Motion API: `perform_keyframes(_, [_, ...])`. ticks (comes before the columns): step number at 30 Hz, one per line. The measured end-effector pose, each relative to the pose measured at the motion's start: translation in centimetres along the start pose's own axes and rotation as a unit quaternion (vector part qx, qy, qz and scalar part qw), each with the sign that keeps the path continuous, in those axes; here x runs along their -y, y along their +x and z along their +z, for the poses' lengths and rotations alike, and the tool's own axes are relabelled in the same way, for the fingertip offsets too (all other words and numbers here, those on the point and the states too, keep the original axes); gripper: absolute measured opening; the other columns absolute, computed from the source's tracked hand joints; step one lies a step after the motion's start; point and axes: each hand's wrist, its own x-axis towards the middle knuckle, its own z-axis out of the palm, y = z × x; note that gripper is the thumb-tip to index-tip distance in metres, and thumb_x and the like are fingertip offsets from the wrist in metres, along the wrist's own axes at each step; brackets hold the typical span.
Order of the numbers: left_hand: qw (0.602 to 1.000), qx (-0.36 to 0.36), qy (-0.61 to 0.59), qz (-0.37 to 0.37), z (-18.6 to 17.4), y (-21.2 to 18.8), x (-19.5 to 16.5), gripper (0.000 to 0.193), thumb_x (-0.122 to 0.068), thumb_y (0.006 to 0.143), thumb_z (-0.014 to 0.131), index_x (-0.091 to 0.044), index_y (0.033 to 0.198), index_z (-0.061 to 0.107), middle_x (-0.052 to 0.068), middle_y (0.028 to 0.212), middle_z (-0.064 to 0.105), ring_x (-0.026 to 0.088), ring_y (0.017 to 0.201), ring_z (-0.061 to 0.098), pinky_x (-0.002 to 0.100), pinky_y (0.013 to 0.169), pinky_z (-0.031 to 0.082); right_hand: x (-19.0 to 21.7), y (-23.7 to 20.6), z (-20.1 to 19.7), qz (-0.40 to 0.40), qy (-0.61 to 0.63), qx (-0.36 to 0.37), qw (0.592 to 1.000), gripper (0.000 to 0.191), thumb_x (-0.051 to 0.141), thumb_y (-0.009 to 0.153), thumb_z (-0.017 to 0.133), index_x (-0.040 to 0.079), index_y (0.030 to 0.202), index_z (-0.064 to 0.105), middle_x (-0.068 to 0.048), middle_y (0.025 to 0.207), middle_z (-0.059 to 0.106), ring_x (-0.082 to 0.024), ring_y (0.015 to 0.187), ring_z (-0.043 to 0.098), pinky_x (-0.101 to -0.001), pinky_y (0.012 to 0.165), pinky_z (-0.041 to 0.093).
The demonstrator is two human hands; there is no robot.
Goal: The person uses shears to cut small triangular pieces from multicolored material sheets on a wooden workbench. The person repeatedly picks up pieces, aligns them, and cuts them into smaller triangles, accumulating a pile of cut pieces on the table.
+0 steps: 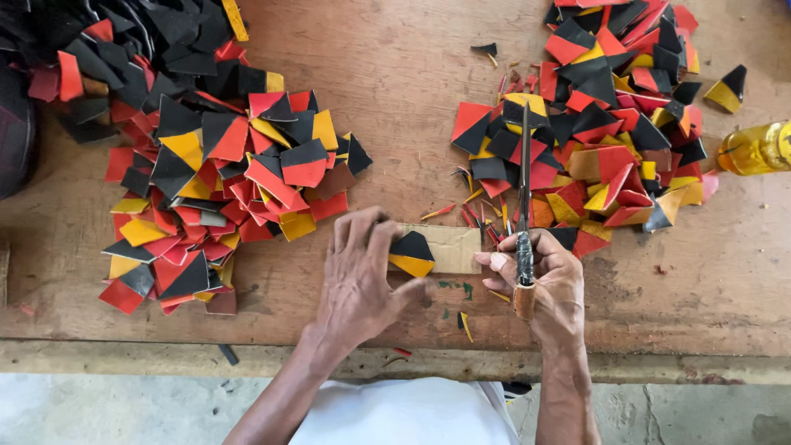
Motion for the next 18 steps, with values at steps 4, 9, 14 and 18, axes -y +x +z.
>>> perform_keyframes(4, [0.998, 0.043, 0.022, 0.028, -1.1, 0.0, -0.4, 0.071, -0.012, 0.067, 0.081, -0.014, 0.135, 0.058, 0.010, 0.135, 0.052, 0.034, 0.129, 0.046, 0.048, 0.108, 0.040, 0.2, -0.1, -0.3, 0.013, -0.005, -0.012, 1.000, 0.018, 0.004, 0.086, 0.075, -0.001, 0.099, 0.063, -0.012, 0.090, 0.076, -0.020, 0.086, 0.079, -0.0268, 0.067, 0.066])
perform_keyframes(9, [0.995, -0.001, -0.074, 0.069, -1.8, 0.2, 0.0, 0.076, -0.009, 0.065, 0.077, -0.002, 0.137, 0.053, 0.020, 0.138, 0.047, 0.040, 0.128, 0.045, 0.050, 0.109, 0.038, 0.0, 0.0, -0.4, 0.007, -0.016, -0.015, 1.000, 0.019, 0.004, 0.084, 0.077, -0.001, 0.097, 0.064, -0.007, 0.090, 0.072, -0.019, 0.084, 0.077, -0.0271, 0.065, 0.066])
perform_keyframes(14, [0.997, -0.030, -0.055, 0.048, -0.4, 0.0, 0.3, 0.057, -0.015, 0.073, 0.088, -0.011, 0.122, 0.061, 0.014, 0.134, 0.052, 0.036, 0.126, 0.050, 0.046, 0.108, 0.043, -0.2, 0.3, -0.5, 0.009, -0.001, -0.007, 1.000, 0.018, 0.004, 0.084, 0.076, 0.000, 0.098, 0.064, -0.006, 0.090, 0.071, -0.018, 0.085, 0.079, -0.0271, 0.066, 0.066])
perform_keyframes(18, [0.994, 0.001, -0.081, 0.076, -1.2, -0.1, 1.1, 0.059, -0.007, 0.069, 0.087, -0.009, 0.124, 0.065, 0.012, 0.135, 0.053, 0.037, 0.126, 0.049, 0.048, 0.105, 0.042, -0.1, 0.4, -0.1, 0.028, -0.001, -0.013, 1.000, 0.019, 0.003, 0.084, 0.076, 0.000, 0.098, 0.064, -0.008, 0.089, 0.072, -0.018, 0.083, 0.078, -0.0273, 0.066, 0.066])
